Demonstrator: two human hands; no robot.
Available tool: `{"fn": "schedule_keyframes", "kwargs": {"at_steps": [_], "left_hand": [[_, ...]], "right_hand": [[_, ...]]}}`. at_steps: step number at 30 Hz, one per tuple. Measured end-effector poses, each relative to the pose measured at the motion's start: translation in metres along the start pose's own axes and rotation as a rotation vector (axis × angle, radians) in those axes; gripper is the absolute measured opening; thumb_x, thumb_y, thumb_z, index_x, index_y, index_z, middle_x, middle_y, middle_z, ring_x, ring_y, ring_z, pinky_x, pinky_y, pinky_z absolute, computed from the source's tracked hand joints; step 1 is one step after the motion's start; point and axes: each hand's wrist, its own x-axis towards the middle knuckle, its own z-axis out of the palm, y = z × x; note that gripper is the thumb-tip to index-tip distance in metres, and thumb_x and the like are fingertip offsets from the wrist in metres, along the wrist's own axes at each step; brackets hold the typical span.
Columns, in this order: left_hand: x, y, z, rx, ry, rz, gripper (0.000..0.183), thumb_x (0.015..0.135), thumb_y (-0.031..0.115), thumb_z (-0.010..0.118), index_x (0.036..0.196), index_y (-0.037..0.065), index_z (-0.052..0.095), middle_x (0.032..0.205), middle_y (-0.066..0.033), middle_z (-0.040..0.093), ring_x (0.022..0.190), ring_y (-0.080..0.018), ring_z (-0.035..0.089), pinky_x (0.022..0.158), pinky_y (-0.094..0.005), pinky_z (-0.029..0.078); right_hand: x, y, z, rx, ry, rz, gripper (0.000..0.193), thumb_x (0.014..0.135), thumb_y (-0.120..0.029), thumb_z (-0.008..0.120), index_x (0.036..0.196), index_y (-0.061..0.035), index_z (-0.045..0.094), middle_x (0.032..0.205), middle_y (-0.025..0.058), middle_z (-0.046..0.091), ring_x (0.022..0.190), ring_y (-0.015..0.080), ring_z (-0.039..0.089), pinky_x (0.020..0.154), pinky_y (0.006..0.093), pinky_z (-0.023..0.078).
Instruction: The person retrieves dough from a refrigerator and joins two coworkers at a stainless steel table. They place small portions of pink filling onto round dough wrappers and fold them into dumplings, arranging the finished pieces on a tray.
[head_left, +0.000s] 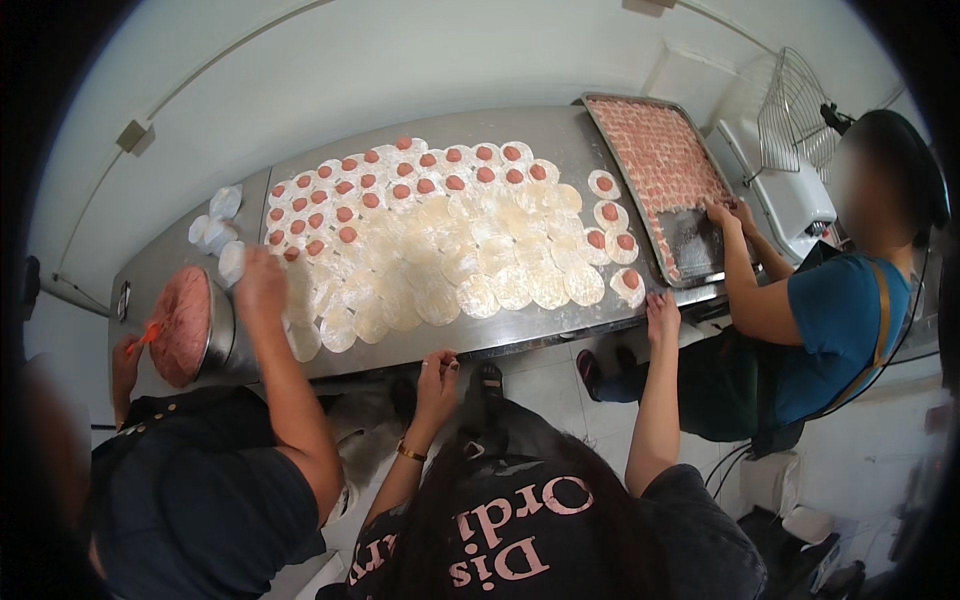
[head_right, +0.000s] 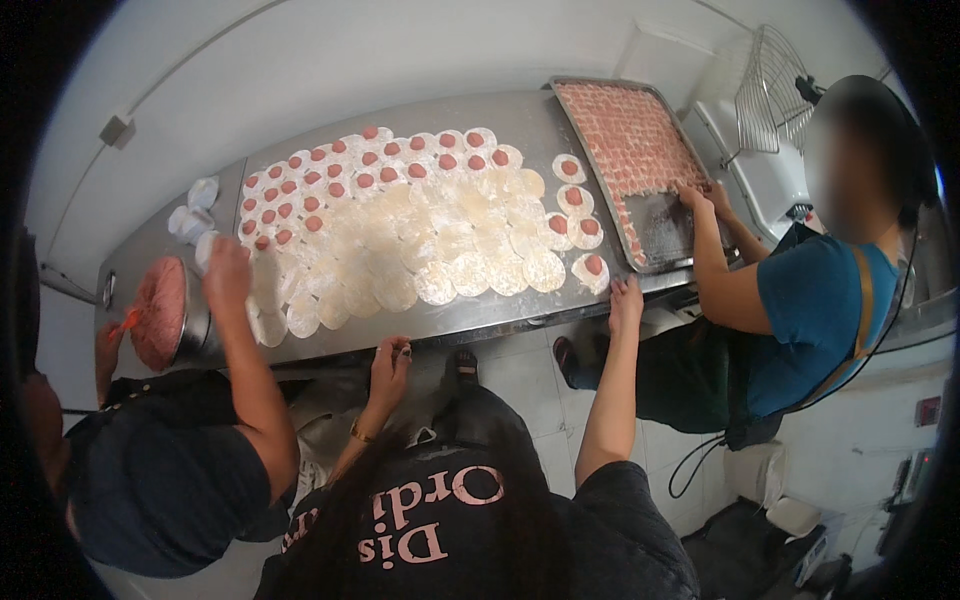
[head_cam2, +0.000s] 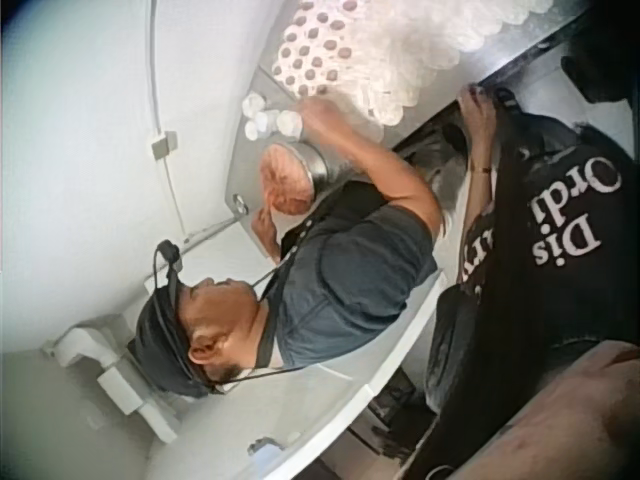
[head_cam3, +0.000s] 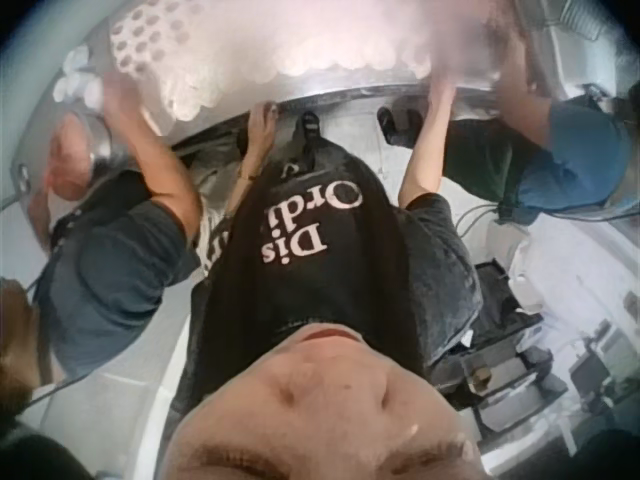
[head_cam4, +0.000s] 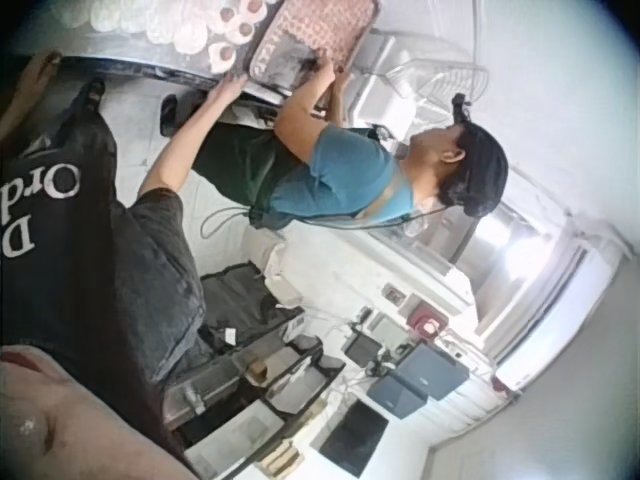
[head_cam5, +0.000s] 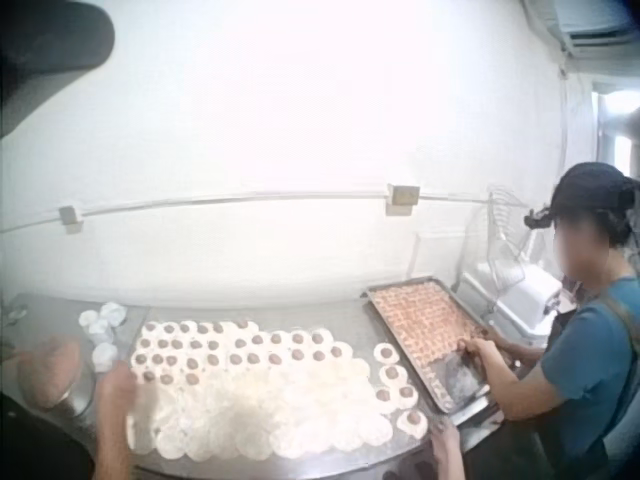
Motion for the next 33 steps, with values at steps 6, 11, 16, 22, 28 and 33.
{"fn": "schedule_keyframes", "kwargs": {"at_steps": [6, 11, 16, 22, 28, 33], "left_hand": [[-0.015, -0.014, -0.011, -0.06, 0.083, -0.047, 0.019, 0.092, 0.007, 0.048, 0.109, 0.001, 0.052, 0.097, -0.0085, 0.053, 0.081, -0.0147, 0.054, 0.072, -0.0274, 0.046], [-0.012, -0.022, -0.021, -0.011, 0.087, -0.093, 0.018, 0.092, 0.006, 0.047, 0.108, 0.002, 0.053, 0.096, -0.0081, 0.054, 0.079, -0.0145, 0.055, 0.071, -0.0276, 0.047], [-0.003, -0.026, -0.028, -0.018, 0.124, -0.109, 0.017, 0.092, 0.008, 0.048, 0.106, 0.001, 0.053, 0.094, -0.0103, 0.054, 0.077, -0.017, 0.055, 0.071, -0.0296, 0.046], [0.007, -0.031, -0.031, -0.03, 0.143, -0.101, 0.018, 0.093, 0.011, 0.049, 0.106, 0.0, 0.054, 0.094, -0.0099, 0.055, 0.078, -0.0167, 0.056, 0.071, -0.0289, 0.047], [0.02, -0.037, -0.034, 0.058, 0.175, -0.063, 0.019, 0.093, 0.013, 0.049, 0.107, 0.0, 0.053, 0.096, -0.0106, 0.054, 0.082, -0.0174, 0.055, 0.07, -0.029, 0.046], [0.035, -0.041, -0.043, 0.151, 0.351, -0.051, 0.021, 0.09, 0.006, 0.048, 0.109, 0.001, 0.051, 0.096, -0.0127, 0.05, 0.081, -0.0222, 0.052, 0.073, -0.0325, 0.045]], "right_hand": [[0.003, 0.03, -0.015, -0.555, 0.039, -0.333, 0.039, 0.082, -0.014, 0.063, 0.116, 0.0013, 0.052, 0.102, 0.0141, 0.06, 0.091, 0.026, 0.06, 0.082, 0.0369, 0.046], [0.0, 0.03, 0.01, -1.154, 0.287, -0.676, 0.02, 0.075, -0.008, 0.065, 0.093, 0.0002, 0.063, 0.085, 0.014, 0.061, 0.081, 0.03, 0.06, 0.074, 0.0408, 0.047], [0.016, 0.019, 0.022, -1.178, 0.275, -0.704, 0.013, 0.077, -0.007, 0.065, 0.088, -0.0023, 0.064, 0.081, 0.0134, 0.062, 0.079, 0.0305, 0.06, 0.073, 0.0405, 0.047], [0.036, 0.02, 0.021, -1.0, 0.15, -0.708, 0.011, 0.078, -0.005, 0.062, 0.089, -0.0024, 0.064, 0.085, 0.0143, 0.063, 0.079, 0.0277, 0.061, 0.072, 0.038, 0.047], [0.037, 0.032, 0.028, -0.885, 0.209, -1.034, 0.017, 0.084, -0.011, 0.056, 0.096, -0.0017, 0.063, 0.094, 0.0161, 0.064, 0.088, 0.0332, 0.06, 0.081, 0.0396, 0.045], [-0.007, 0.033, 0.078, -0.799, 0.231, -0.872, 0.02, 0.082, -0.003, 0.052, 0.099, 0.0042, 0.061, 0.095, 0.019, 0.064, 0.086, 0.0317, 0.063, 0.078, 0.0381, 0.048]]}}
